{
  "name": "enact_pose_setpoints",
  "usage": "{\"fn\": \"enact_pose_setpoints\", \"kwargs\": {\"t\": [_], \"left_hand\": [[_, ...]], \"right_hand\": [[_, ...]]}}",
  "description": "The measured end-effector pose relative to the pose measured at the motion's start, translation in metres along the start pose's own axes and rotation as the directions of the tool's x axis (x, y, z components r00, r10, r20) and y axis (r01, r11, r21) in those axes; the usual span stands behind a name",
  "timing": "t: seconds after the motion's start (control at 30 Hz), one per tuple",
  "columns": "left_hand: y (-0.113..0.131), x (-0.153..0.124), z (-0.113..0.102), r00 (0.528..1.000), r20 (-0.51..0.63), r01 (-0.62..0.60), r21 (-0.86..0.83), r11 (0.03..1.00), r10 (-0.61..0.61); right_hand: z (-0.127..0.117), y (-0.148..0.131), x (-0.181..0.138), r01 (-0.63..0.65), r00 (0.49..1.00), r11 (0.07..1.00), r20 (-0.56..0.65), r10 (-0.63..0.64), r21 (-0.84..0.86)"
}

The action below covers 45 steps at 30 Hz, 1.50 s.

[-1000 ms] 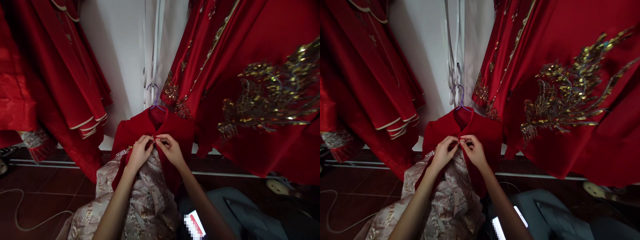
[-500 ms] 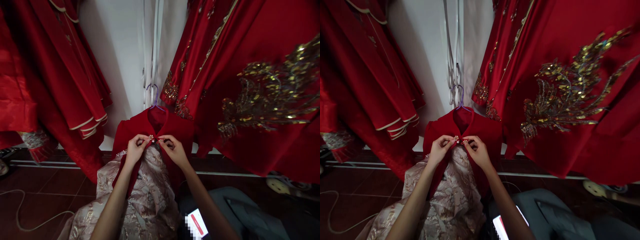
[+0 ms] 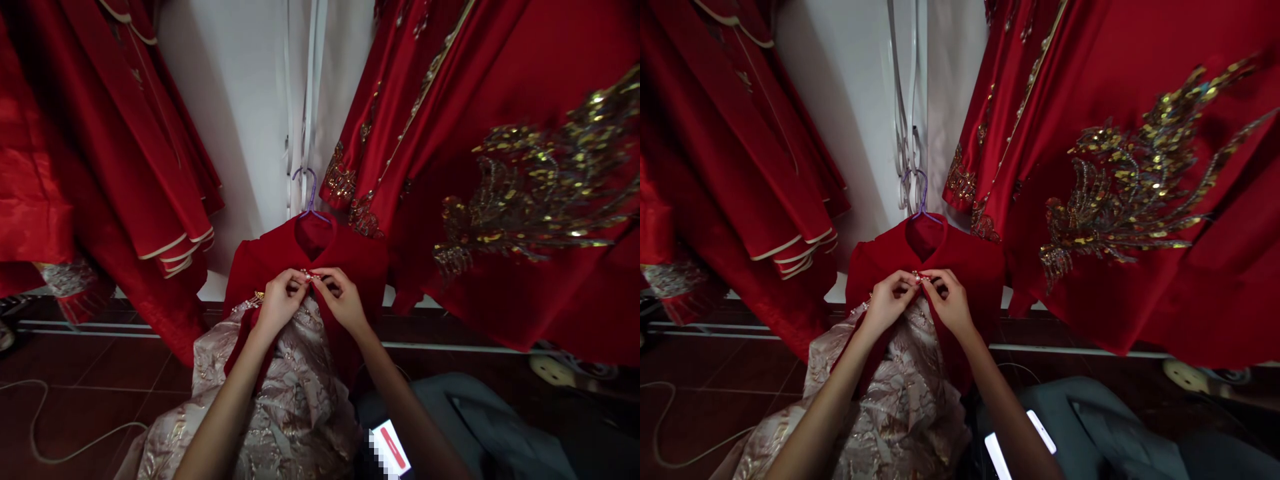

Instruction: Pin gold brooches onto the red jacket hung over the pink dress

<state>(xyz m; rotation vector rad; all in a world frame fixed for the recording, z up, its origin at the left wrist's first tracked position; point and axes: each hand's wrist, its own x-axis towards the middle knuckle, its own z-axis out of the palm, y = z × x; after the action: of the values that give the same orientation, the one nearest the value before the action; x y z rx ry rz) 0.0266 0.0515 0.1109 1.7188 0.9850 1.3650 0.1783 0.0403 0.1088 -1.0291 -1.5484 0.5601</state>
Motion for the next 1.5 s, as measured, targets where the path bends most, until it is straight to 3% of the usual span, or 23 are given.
{"fn": "enact_pose_setpoints", "kwargs": {"t": [0.3, 0.47, 0.6, 0.77, 0.97, 1.27, 1.5], "left_hand": [[-0.009, 0.006, -0.004, 0.996, 0.065, 0.061, -0.105, 0.993, -0.054], [-0.002, 0.004, -0.009, 0.994, 0.105, -0.045, 0.07, 0.997, 0.038], [0.014, 0.005, -0.014, 0.968, 0.193, -0.211, 0.272, 0.939, 0.161], [0.023, 0.011, -0.012, 0.954, 0.223, -0.278, 0.406, 0.87, 0.201], [0.024, 0.012, -0.01, 0.947, 0.238, -0.305, 0.45, 0.839, 0.217], [0.028, 0.012, -0.011, 0.938, 0.265, -0.328, 0.468, 0.821, 0.224], [0.029, 0.014, -0.016, 0.91, 0.35, -0.376, 0.47, 0.799, 0.223]], "right_hand": [[0.001, 0.003, 0.001, -0.015, 1.0, 0.998, 0.0, 0.015, 0.057], [0.001, 0.001, 0.003, 0.011, 1.0, 1.0, -0.013, -0.011, 0.006], [0.0, 0.0, 0.003, 0.039, 0.999, 0.999, -0.001, -0.039, -0.014], [-0.001, 0.002, 0.004, 0.032, 0.999, 0.999, 0.006, -0.032, 0.034], [-0.004, 0.005, 0.005, 0.01, 0.999, 0.989, 0.034, -0.015, 0.148], [-0.003, 0.009, 0.006, -0.008, 1.0, 0.985, 0.03, 0.003, 0.172], [-0.002, 0.009, 0.006, -0.021, 0.997, 0.983, 0.083, 0.006, 0.183]]}}
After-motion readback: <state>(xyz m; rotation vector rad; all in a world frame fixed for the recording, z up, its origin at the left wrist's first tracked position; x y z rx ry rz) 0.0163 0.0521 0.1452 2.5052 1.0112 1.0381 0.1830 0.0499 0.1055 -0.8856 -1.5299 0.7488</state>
